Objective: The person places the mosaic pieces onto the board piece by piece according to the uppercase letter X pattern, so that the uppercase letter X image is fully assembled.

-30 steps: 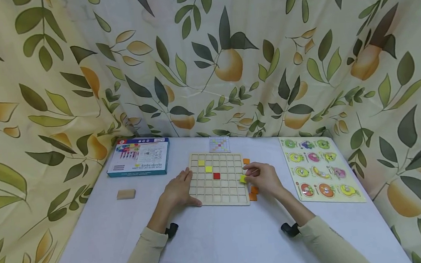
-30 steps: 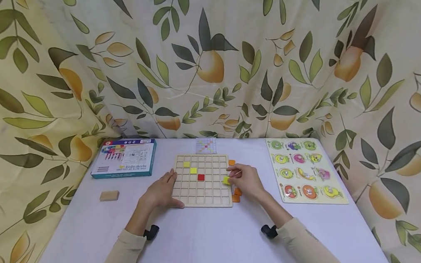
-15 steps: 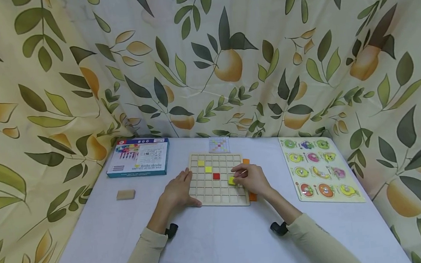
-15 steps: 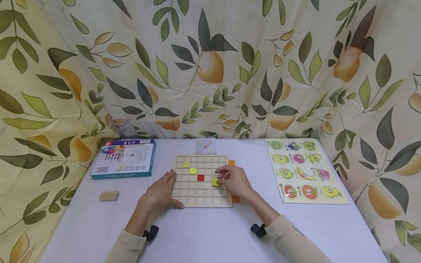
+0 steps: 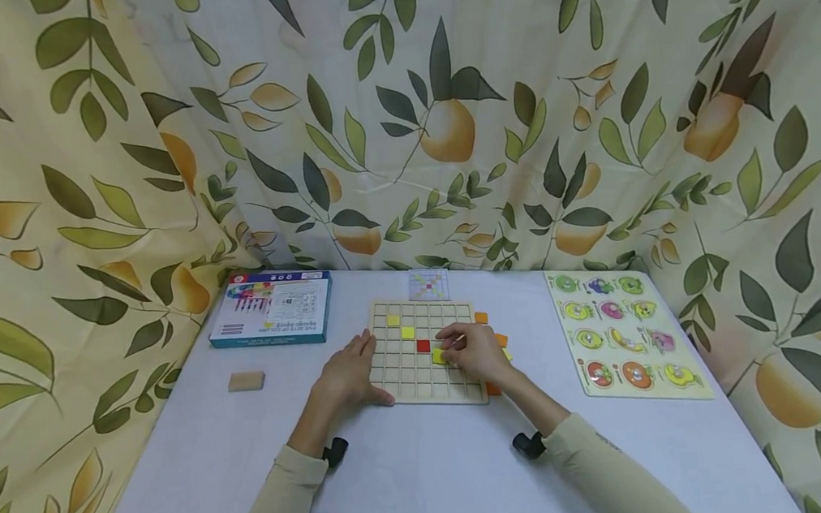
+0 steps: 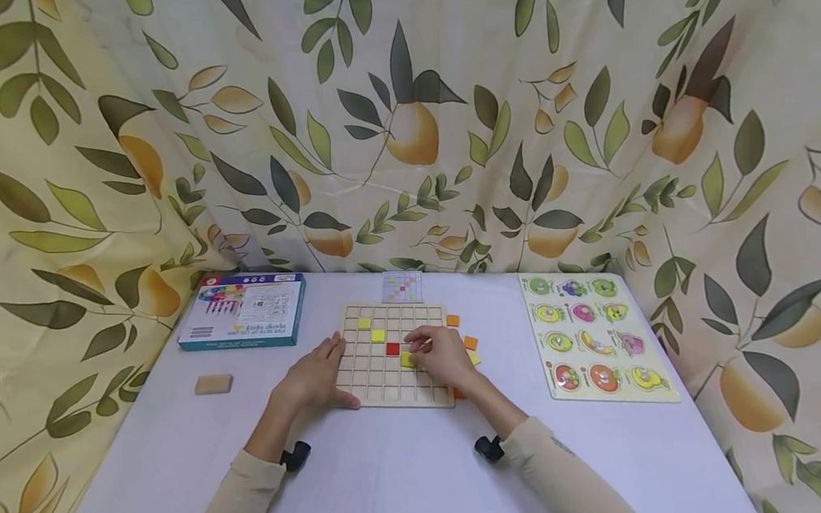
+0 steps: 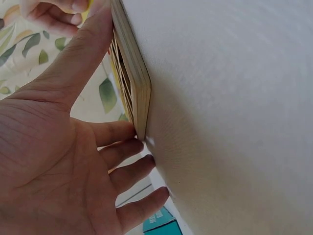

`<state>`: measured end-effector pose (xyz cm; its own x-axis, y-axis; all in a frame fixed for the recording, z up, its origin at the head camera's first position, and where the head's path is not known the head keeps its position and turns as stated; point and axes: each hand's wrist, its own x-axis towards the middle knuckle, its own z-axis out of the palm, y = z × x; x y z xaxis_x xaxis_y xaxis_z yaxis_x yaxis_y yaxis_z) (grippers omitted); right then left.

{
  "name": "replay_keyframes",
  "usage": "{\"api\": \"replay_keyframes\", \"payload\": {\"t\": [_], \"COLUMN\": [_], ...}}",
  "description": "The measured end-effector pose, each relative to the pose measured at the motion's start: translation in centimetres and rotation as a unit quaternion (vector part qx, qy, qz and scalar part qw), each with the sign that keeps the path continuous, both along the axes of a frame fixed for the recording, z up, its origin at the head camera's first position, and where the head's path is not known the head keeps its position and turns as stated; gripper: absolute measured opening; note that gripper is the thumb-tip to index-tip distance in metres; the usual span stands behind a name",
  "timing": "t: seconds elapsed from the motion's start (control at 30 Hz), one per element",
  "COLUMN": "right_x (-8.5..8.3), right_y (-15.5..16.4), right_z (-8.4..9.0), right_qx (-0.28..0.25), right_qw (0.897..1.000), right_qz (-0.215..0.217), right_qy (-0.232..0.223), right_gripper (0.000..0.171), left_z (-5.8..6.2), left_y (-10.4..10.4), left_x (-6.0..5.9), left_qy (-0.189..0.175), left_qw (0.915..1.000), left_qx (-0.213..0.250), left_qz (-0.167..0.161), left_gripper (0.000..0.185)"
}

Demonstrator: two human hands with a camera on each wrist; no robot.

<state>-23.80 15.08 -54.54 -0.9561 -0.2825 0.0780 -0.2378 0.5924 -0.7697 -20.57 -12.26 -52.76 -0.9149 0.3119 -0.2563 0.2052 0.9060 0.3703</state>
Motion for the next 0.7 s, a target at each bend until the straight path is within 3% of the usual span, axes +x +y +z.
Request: {"api": "replay_keyframes", "payload": {"t": [0.7], "right_x": [-0.42], "right_y": [0.51], "right_z": [0.08], "right_qx": [0.045], "right_qw": [0.998], "right_qz": [0.046], "right_qy": [-0.006], "right_gripper": [0.02], "left_z": [0.23], "left_y": [0.0], "left_x": [0.18], "left_qy": [0.008], "left_qw": [1.0], "left_qx": [-0.006], "left_qz": [-0.001], "left_gripper": [0.125]}}
